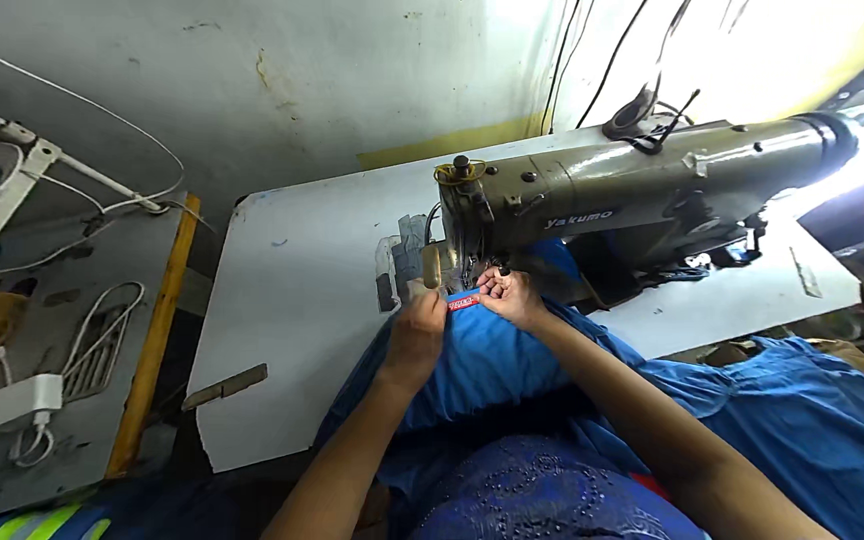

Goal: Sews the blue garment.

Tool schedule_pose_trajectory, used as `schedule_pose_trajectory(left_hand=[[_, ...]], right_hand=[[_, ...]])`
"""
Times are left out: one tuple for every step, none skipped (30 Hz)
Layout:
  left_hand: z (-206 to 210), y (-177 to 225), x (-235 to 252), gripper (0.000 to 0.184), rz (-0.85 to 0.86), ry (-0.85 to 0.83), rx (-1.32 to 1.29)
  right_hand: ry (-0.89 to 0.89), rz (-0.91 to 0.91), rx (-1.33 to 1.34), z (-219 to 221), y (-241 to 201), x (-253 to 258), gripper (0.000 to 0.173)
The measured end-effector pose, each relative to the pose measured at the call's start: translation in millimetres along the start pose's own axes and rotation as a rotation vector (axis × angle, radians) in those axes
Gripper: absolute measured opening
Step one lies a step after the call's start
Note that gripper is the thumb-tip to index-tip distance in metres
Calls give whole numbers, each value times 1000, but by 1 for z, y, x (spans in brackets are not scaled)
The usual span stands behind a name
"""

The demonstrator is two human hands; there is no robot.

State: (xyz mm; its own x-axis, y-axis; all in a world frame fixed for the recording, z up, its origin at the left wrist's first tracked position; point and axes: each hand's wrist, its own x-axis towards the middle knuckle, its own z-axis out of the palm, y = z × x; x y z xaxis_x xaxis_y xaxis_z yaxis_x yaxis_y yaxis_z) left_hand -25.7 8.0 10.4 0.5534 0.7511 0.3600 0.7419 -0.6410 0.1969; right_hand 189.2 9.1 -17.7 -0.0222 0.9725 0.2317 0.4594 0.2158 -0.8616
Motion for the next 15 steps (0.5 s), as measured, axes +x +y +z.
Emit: schedule_pose_trajectory(left_hand=[[1, 6, -14, 22, -13, -8, -4], [4, 10, -26, 28, -36, -9, -6], [5, 11, -34, 33, -58, -4, -8], [4, 11, -39, 36, -79, -3, -13], [3, 11, -42, 38, -96, -5, -11], [2, 10, -43, 40, -108, -10, -6], [0, 10, -43, 41, -121, -19, 3], [-2, 10, -41, 42, -138, -32, 10], [-5, 11, -38, 43, -157, -47, 18], [-9, 13, -33, 41, -168, -47, 41], [-12, 15, -26, 38, -169, -34, 66], [-15, 17, -19, 33, -169, -22, 76], [-16, 20, -10, 26, -161, 1, 69], [-13, 22, -2, 19, -144, 32, 30], [-8, 22, 7, 15, -121, 65, -49]], right_hand=[[-7, -6, 26, -2, 1, 0, 24], [-22, -14, 45, -3, 2, 0, 24], [-38, -20, 53, -4, 2, 0, 24], [-53, -25, 49, -4, 1, 0, 24], [-63, -24, 25, -5, 0, 0, 24], [-73, -21, -13, -5, -1, -1, 24], [-82, -21, -49, -5, -3, -1, 24], [-93, -23, -75, -6, -5, -2, 24], [-103, -26, -86, -6, -6, -2, 24], [-108, -34, -90, -7, -5, -2, 24], [-109, -41, -87, -7, -5, -2, 25], [-108, -45, -83, -7, -4, -2, 25], [-108, -46, -78, -7, -3, -1, 26], [-102, -52, -71, -6, -2, -1, 26], [-97, -57, -65, -6, -1, -1, 26]])
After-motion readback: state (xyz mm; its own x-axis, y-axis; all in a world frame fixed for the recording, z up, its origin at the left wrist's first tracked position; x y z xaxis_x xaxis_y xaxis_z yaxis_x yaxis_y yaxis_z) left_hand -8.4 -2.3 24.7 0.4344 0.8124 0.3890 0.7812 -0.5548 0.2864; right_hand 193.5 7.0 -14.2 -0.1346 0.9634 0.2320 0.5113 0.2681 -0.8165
